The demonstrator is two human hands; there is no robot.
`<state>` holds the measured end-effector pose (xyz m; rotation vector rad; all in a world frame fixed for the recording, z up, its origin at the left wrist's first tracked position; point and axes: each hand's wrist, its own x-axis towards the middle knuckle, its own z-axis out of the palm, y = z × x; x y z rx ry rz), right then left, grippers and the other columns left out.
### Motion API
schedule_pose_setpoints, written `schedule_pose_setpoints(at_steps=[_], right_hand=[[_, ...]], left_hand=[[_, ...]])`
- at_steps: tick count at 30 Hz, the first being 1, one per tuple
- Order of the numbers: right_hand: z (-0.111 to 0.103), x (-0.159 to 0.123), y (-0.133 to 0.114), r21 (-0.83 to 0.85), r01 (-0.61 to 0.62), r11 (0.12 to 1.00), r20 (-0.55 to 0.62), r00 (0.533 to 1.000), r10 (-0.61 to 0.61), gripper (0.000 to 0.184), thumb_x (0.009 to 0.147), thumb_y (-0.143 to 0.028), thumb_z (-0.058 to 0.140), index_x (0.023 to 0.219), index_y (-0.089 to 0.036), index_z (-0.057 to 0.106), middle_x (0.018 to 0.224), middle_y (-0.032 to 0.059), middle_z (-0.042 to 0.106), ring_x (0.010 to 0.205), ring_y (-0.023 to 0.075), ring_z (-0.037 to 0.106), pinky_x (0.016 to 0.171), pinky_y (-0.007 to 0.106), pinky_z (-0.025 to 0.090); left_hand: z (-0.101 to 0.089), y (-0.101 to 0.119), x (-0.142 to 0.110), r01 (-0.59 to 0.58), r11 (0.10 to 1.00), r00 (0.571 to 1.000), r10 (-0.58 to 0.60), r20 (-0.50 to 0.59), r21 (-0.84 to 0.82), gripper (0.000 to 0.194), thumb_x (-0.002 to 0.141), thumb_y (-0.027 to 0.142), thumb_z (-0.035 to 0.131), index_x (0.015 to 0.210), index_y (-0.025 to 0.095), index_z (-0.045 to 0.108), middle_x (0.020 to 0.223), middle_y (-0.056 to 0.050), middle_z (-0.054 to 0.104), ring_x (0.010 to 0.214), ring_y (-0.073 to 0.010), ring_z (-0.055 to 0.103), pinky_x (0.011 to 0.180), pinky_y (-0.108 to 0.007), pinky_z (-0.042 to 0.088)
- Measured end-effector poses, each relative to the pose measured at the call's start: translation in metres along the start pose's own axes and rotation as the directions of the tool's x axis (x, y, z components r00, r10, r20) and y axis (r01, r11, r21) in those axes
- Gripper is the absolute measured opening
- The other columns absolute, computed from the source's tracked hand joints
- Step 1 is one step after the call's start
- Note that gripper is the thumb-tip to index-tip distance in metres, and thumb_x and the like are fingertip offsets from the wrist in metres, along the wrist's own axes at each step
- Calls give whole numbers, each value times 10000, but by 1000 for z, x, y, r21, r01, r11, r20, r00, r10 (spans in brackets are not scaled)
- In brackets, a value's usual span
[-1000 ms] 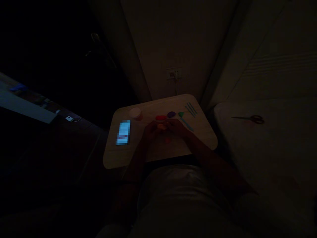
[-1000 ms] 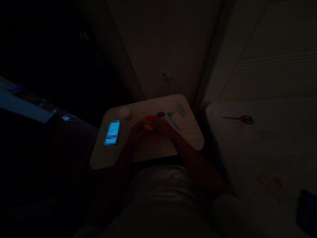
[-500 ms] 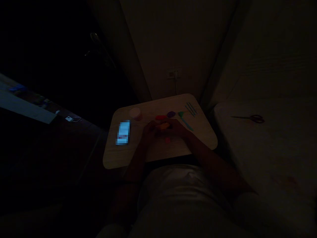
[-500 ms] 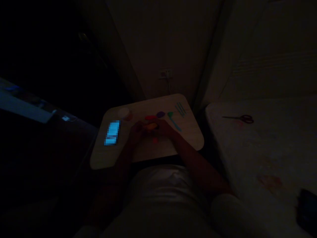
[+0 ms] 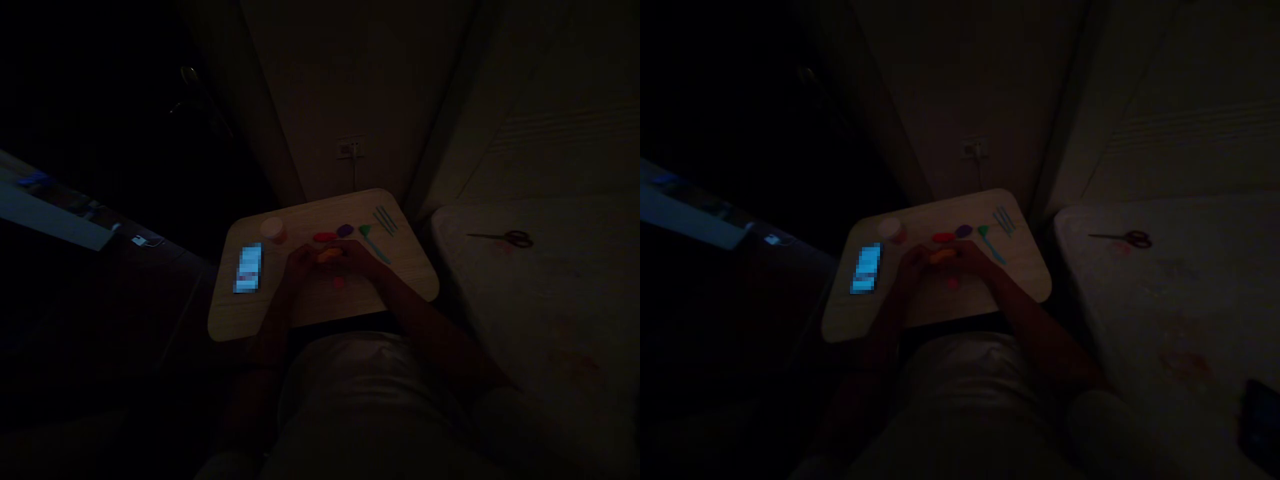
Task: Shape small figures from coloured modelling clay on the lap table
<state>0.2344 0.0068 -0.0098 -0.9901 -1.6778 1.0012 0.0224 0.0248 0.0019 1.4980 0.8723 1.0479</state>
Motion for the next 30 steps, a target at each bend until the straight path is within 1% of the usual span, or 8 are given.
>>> schedule_pose_setpoints(at_steps=[5, 8, 13, 16, 18, 20, 25, 30], right_hand=[[-2, -1, 0, -24, 12, 1000, 22, 1000, -11, 303, 827, -325, 741, 1089, -185, 802, 1036, 59, 802, 916, 226, 711, 841, 324, 526], [-3, -2, -2, -30, 32, 999, 27, 999, -31, 308, 813, -334, 759, 1074, -177, 802, 1034, 63, 802, 932, 234, 714, 849, 326, 525], [-2, -3, -5, -87, 5, 996, 40, 999, -2, 314, 775, -359, 804, 1041, -191, 804, 1008, 51, 802, 909, 232, 717, 843, 335, 534], [-2, -3, -6, -108, 5, 994, 29, 1000, -2, 374, 737, -350, 840, 1075, -194, 796, 1032, 58, 799, 926, 234, 716, 855, 343, 534], [-1, -3, -6, -108, 3, 994, 6, 1000, -2, 394, 732, -334, 841, 1095, -189, 790, 1050, 66, 795, 934, 235, 714, 858, 347, 534], [0, -2, -6, -88, -3, 996, -20, 1000, 2, 363, 757, -318, 811, 1093, -184, 791, 1053, 69, 793, 928, 232, 713, 855, 348, 534], [1, -1, -6, 16, -43, 999, -27, 999, 43, 350, 797, -349, 774, 1103, -179, 789, 1081, 73, 792, 928, 221, 717, 828, 328, 545], [-2, 0, -6, 17, -28, 999, 6, 1000, 28, 324, 807, -324, 755, 1096, -182, 794, 1073, 69, 795, 929, 218, 717, 839, 327, 546]], left_hand=[[6, 5, -3, 55, 998, 998, -55, 24, 18, 398, 765, 524, 836, 856, 178, 660, 785, -40, 764, 667, -202, 725, 608, -297, 580], [9, 7, -4, 53, 998, 998, -54, 25, 40, 401, 748, 508, 854, 829, 183, 635, 751, -31, 750, 641, -194, 718, 582, -284, 568], [8, 4, -4, 10, 996, 1000, -7, -26, 91, 399, 722, 480, 862, 756, 183, 597, 659, 8, 681, 574, -146, 654, 528, -235, 504], [6, 2, -2, 1, 990, 997, 11, -82, 144, 381, 701, 448, 866, 733, 181, 596, 662, 16, 668, 582, -133, 631, 527, -221, 485], [6, 1, -1, 7, 989, 994, 9, -109, 151, 354, 706, 439, 856, 750, 180, 617, 699, 5, 689, 616, -141, 644, 552, -230, 501], [5, 0, -1, 9, 993, 994, 4, -108, 121, 325, 729, 441, 836, 776, 180, 648, 744, -13, 714, 670, -162, 671, 610, -258, 535], [-2, -3, 1, 1, 999, 999, -3, -44, -40, 337, 768, 494, 773, 878, 181, 713, 861, -53, 753, 803, -220, 720, 734, -331, 579], [-2, 0, 0, -9, 997, 999, 12, -49, 71, 311, 770, 465, 793, 864, 181, 705, 899, -57, 766, 840, -222, 727, 752, -321, 578]])
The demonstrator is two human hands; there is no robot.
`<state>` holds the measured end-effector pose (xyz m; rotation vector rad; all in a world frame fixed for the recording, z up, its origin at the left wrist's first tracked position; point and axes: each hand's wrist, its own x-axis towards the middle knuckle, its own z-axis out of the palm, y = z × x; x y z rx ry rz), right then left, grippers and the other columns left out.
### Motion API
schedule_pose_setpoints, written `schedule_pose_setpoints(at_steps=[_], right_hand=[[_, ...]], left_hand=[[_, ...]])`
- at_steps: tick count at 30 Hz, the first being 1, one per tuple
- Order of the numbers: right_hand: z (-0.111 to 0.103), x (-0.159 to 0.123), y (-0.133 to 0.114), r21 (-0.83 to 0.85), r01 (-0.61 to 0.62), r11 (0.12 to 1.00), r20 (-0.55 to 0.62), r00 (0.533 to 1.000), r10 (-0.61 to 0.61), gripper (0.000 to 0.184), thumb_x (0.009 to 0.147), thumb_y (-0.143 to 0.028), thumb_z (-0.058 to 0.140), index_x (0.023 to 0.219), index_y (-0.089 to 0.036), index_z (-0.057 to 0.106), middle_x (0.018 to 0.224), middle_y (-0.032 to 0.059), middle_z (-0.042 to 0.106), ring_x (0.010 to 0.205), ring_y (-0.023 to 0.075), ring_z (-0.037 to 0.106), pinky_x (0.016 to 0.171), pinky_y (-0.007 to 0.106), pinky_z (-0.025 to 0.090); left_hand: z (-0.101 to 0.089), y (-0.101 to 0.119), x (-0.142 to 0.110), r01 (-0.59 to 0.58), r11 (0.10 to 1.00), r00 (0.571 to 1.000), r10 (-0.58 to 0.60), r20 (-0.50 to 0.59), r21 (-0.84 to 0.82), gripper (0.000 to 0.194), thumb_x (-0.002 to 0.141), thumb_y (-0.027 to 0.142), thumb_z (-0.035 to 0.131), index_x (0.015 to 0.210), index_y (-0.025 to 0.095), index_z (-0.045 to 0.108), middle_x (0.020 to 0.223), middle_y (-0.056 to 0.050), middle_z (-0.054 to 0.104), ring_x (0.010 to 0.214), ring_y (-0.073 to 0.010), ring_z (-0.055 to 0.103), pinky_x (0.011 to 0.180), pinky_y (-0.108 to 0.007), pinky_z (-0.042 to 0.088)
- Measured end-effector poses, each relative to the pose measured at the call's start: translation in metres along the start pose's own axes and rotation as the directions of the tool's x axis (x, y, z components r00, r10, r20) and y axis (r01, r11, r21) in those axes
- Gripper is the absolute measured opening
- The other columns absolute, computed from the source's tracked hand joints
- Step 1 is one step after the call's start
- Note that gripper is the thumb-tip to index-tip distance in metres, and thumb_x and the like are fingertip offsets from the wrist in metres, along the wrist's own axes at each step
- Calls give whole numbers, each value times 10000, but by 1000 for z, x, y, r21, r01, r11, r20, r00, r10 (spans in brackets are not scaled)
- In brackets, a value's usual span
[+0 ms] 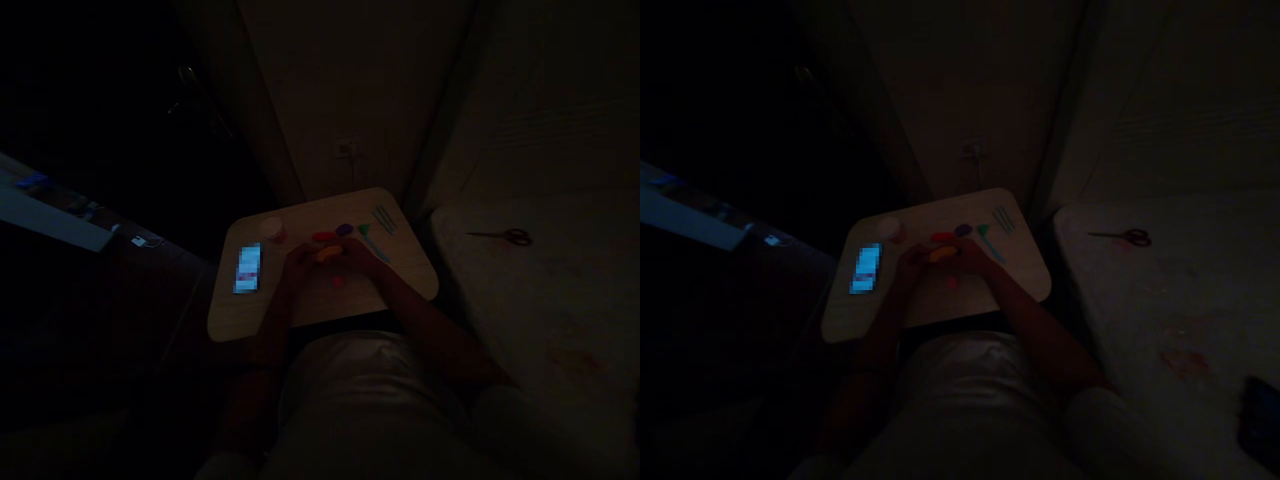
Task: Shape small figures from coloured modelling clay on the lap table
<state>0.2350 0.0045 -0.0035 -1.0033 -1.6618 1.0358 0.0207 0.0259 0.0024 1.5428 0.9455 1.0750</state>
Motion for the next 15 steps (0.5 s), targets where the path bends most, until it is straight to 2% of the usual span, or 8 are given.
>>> schedule_pose_setpoints(at_steps=[5, 10, 15], right_hand=[[-1, 0, 1, -27, 23, 999, 25, 999, -22, 333, 782, -340, 793, 1080, -192, 803, 1059, 64, 801, 937, 231, 718, 861, 338, 538], [-2, -1, 0, -45, 51, 998, 44, 998, -49, 315, 792, -337, 793, 1078, -207, 805, 1049, 60, 808, 951, 238, 727, 887, 354, 534], [-2, -2, 1, -69, 69, 995, 42, 997, -67, 437, 723, -384, 861, 1107, -187, 793, 1052, 67, 799, 946, 245, 723, 859, 346, 533]], left_hand=[[8, 9, -1, 53, 998, 998, -54, 43, 19, 360, 722, 454, 841, 880, 192, 651, 814, -26, 749, 715, -194, 719, 630, -280, 562], [15, 11, -2, 76, 997, 994, -77, 76, 6, 461, 718, 509, 860, 925, 202, 586, 808, -19, 749, 684, -175, 720, 591, -248, 545], [16, 9, -4, 49, 998, 998, -50, 30, 44, 443, 747, 511, 841, 900, 198, 568, 763, -4, 718, 633, -150, 679, 542, -220, 494]])
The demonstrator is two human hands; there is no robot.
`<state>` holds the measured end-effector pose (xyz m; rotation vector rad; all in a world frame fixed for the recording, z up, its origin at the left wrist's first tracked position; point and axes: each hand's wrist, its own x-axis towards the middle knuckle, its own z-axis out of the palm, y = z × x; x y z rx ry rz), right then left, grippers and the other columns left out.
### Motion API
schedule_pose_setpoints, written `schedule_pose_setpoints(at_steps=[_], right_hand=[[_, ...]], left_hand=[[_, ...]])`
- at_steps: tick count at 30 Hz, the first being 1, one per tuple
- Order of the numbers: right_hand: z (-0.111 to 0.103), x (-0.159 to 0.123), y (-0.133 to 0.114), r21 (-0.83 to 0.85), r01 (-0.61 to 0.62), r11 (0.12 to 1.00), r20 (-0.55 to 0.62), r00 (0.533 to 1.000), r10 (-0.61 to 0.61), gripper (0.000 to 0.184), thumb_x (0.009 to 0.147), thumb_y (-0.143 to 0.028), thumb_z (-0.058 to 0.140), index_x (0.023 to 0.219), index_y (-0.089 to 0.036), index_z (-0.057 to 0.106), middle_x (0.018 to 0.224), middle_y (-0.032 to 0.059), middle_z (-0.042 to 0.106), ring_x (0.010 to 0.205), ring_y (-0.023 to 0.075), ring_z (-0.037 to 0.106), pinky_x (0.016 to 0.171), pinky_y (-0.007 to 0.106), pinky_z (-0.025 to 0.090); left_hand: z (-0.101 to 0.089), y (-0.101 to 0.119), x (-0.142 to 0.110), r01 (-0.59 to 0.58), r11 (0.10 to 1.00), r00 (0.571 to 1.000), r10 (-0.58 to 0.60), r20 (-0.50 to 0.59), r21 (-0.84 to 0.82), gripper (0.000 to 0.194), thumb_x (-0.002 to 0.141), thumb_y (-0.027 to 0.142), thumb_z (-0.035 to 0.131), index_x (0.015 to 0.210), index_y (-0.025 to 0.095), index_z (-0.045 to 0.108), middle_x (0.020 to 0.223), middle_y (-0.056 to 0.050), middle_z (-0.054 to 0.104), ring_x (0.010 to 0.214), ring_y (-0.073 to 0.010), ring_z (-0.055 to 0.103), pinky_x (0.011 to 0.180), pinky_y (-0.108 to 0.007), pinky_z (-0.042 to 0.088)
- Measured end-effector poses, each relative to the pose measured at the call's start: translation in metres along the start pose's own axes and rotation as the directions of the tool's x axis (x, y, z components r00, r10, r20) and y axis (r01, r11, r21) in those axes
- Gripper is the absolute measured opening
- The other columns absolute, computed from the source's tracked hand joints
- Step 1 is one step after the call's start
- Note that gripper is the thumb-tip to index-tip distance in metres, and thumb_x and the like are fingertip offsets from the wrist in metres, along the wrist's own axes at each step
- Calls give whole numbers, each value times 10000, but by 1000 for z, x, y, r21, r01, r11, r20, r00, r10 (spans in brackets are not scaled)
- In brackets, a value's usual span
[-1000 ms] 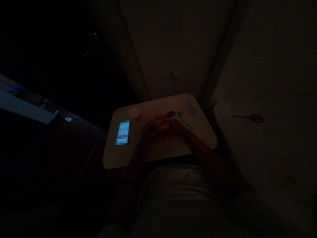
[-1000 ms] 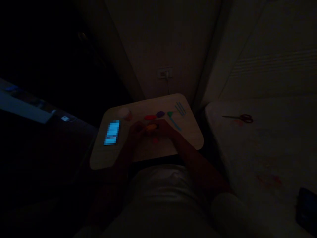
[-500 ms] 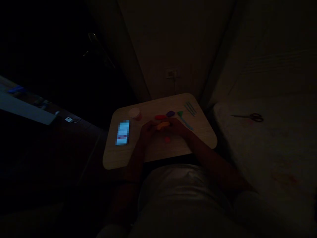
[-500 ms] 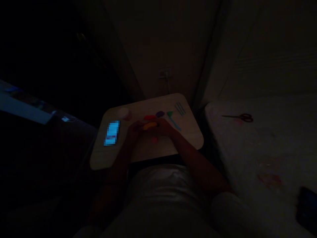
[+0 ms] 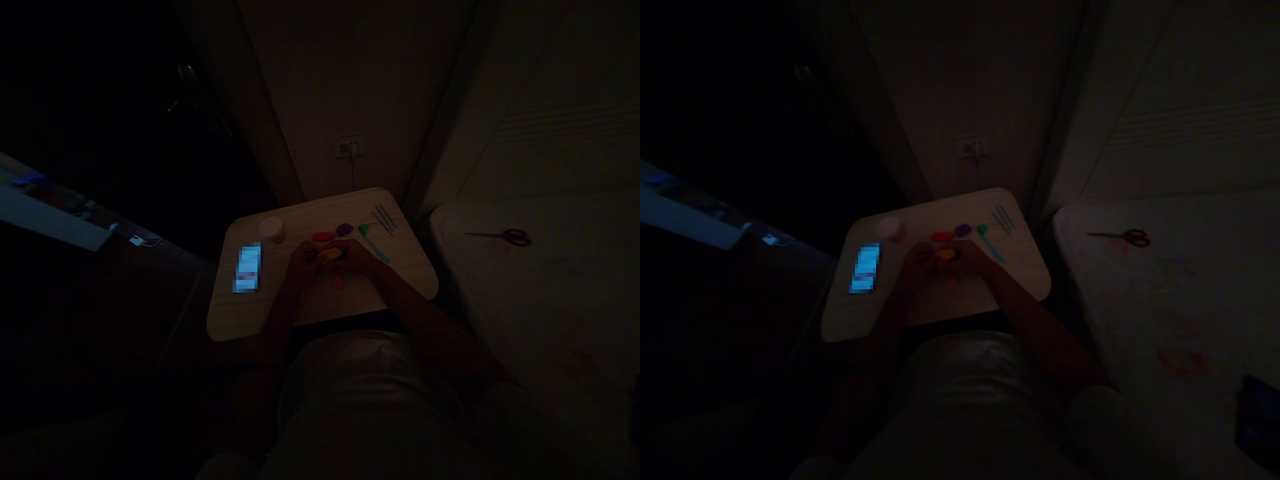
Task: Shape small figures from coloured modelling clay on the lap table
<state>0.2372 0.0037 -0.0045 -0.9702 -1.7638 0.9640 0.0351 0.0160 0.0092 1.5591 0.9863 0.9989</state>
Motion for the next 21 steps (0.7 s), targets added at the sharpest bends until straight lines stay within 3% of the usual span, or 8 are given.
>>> schedule_pose_setpoints(at_steps=[3, 7, 12, 18, 21], right_hand=[[2, 0, -1, -57, -16, 998, -14, 1000, 15, 477, 675, -419, 899, 1075, -179, 797, 1008, 61, 794, 908, 236, 713, 830, 331, 528], [7, -1, -3, -120, -69, 990, -76, 995, 60, 335, 721, -402, 859, 981, -196, 809, 906, 34, 788, 809, 196, 690, 777, 304, 514], [7, -1, -1, -12, -75, 997, -84, 994, 73, 269, 783, -383, 783, 978, -200, 814, 940, 42, 797, 834, 204, 699, 788, 319, 528], [1, 1, 4, 144, -89, 986, -83, 991, 102, 388, 794, -465, 760, 1063, -189, 804, 1016, 63, 796, 883, 223, 710, 795, 326, 543], [0, 2, 2, 116, -69, 991, -39, 996, 74, 373, 844, -497, 709, 1025, -185, 802, 981, 62, 791, 878, 221, 707, 797, 324, 541]], left_hand=[[-1, -2, 0, 1, 1000, 1000, -1, -5, 28, 411, 770, 498, 823, 895, 203, 566, 720, 11, 685, 581, -138, 639, 509, -215, 450], [-1, -3, 1, 2, 1000, 999, -3, 34, 31, 374, 811, 507, 779, 910, 211, 574, 692, 20, 657, 567, -143, 610, 506, -226, 435], [-4, 4, 2, -118, 993, 993, 118, -20, 26, 413, 878, 604, 679, 834, 196, 638, 811, -26, 671, 764, -185, 644, 696, -294, 538], [-4, 4, -2, -108, 991, 990, 115, 82, -83, 502, 728, 503, 874, 1096, 197, 723, 1139, -101, 753, 1008, -256, 724, 868, -366, 591], [-2, 0, -2, -115, 992, 991, 119, 69, -51, 485, 706, 467, 900, 1075, 188, 754, 1142, -112, 769, 1043, -271, 729, 917, -388, 591]])
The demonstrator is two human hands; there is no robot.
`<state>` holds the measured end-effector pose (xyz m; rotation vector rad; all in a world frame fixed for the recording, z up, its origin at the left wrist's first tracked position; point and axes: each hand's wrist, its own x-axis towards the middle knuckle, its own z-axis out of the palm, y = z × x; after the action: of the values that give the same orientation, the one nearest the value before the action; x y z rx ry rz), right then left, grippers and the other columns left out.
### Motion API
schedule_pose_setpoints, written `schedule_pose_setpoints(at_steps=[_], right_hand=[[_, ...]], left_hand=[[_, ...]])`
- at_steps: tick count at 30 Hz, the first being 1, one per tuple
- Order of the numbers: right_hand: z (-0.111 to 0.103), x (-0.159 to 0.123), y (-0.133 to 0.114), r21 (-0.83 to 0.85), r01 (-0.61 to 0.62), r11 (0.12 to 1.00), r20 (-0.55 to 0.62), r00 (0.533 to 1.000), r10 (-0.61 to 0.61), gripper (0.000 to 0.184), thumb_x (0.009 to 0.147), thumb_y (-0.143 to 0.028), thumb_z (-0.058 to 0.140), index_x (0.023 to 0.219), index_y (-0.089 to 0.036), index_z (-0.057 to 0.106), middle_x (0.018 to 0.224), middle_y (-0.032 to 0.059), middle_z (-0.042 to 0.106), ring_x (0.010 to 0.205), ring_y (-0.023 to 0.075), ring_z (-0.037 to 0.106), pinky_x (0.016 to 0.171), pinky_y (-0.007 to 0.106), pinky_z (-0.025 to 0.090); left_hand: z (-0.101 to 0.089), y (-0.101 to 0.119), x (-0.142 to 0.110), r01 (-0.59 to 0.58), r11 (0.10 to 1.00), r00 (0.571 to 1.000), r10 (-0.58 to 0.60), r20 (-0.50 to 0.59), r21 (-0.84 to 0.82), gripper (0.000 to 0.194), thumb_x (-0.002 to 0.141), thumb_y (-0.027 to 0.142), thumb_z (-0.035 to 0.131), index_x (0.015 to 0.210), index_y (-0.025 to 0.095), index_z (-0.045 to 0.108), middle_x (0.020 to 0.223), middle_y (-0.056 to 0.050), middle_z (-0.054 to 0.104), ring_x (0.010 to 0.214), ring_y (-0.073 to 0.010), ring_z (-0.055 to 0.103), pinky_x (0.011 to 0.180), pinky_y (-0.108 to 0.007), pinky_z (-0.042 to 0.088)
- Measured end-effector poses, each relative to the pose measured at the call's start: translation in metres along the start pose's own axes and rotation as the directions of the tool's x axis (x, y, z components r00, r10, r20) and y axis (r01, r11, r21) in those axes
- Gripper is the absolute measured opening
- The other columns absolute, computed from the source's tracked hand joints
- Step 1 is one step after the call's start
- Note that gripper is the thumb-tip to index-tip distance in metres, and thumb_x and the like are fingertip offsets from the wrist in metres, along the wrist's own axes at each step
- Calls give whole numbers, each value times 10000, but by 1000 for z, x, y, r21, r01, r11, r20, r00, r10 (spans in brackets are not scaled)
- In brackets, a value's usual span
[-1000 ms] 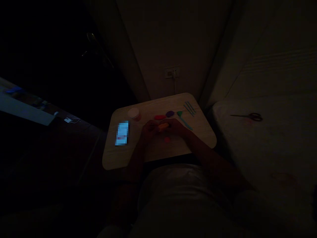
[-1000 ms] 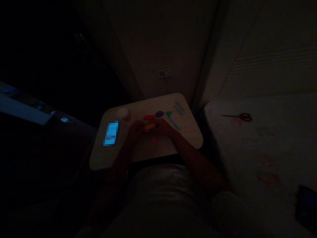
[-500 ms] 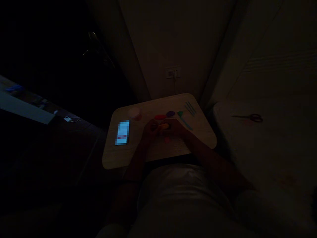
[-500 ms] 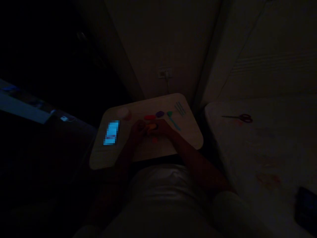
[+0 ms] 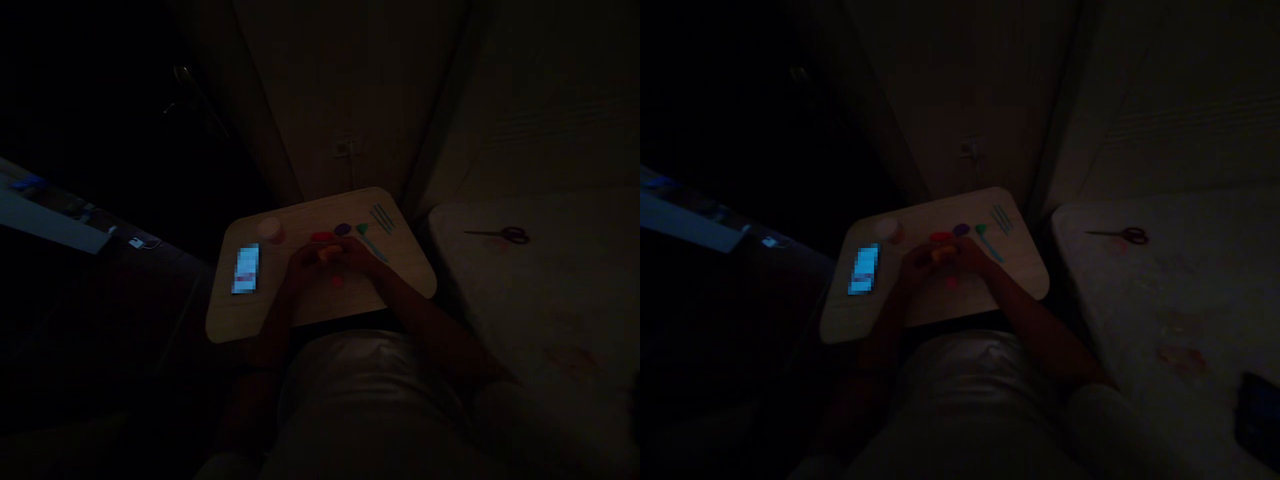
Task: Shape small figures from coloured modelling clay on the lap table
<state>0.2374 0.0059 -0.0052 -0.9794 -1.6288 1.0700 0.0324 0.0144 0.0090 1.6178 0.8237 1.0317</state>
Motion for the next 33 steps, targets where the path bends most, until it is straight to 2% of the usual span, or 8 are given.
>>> schedule_pose_setpoints(at_steps=[3, 7, 12, 16, 22, 25, 27, 33], right_hand=[[0, 0, -4, -41, 23, 999, 46, 999, -21, 348, 890, -505, 670, 966, -190, 795, 939, 54, 787, 865, 212, 701, 796, 315, 535], [0, -1, -6, -90, 15, 996, 63, 998, -10, 337, 882, -490, 704, 996, -184, 786, 939, 54, 786, 859, 208, 694, 794, 309, 526], [2, -1, -7, -79, 36, 996, 79, 996, -30, 328, 942, -461, 625, 981, -173, 778, 914, 58, 777, 830, 191, 687, 791, 301, 511], [5, -1, -7, -119, 53, 991, 51, 998, -47, 323, 879, -473, 708, 968, -169, 774, 944, 59, 770, 865, 204, 691, 803, 301, 497], [7, 0, -5, -174, 23, 985, 36, 999, -17, 349, 854, -522, 742, 947, -186, 758, 908, 39, 754, 846, 195, 670, 763, 284, 465], [8, 1, -5, -247, 9, 969, 18, 1000, -5, 333, 831, -494, 762, 936, -178, 751, 858, 27, 735, 766, 170, 628, 710, 273, 427], [9, 0, -5, -278, -10, 961, 4, 1000, 12, 319, 822, -476, 766, 915, -172, 746, 835, 23, 726, 731, 158, 605, 686, 267, 407], [9, -1, -5, -211, -34, 977, 10, 999, 37, 294, 820, -420, 750, 960, -161, 756, 852, 35, 731, 758, 168, 622, 695, 269, 429]], left_hand=[[0, 0, 0, 24, 998, 999, -22, -47, 49, 398, 728, 467, 885, 988, 186, 776, 1018, -91, 793, 940, -255, 747, 856, -375, 606], [-1, 5, 0, 40, 992, 996, -30, -81, 123, 291, 759, 435, 859, 883, 183, 784, 896, -75, 797, 834, -234, 744, 776, -347, 606], [-3, 2, 0, -24, 980, 997, 37, -66, 199, 202, 765, 363, 820, 793, 174, 757, 815, -59, 778, 758, -208, 722, 703, -306, 583], [-5, -4, 0, -84, 953, 994, 101, -46, 290, 158, 753, 315, 785, 759, 170, 723, 778, -36, 752, 715, -179, 687, 673, -277, 548], [-3, -2, -2, -124, 928, 992, 120, 33, 352, 132, 791, 297, 725, 821, 169, 716, 794, -26, 737, 722, -171, 661, 660, -264, 515], [0, 1, -3, -155, 916, 988, 149, 45, 370, 138, 823, 272, 686, 922, 177, 702, 830, -19, 725, 723, -159, 642, 660, -255, 497], [2, 1, -3, -152, 920, 988, 145, 46, 360, 200, 794, 242, 701, 984, 186, 673, 832, -2, 706, 694, -145, 618, 631, -240, 473], [2, 0, -3, -153, 926, 988, 134, 78, 344, 219, 773, 220, 733, 980, 191, 666, 786, 16, 673, 645, -128, 578, 596, -230, 431]])
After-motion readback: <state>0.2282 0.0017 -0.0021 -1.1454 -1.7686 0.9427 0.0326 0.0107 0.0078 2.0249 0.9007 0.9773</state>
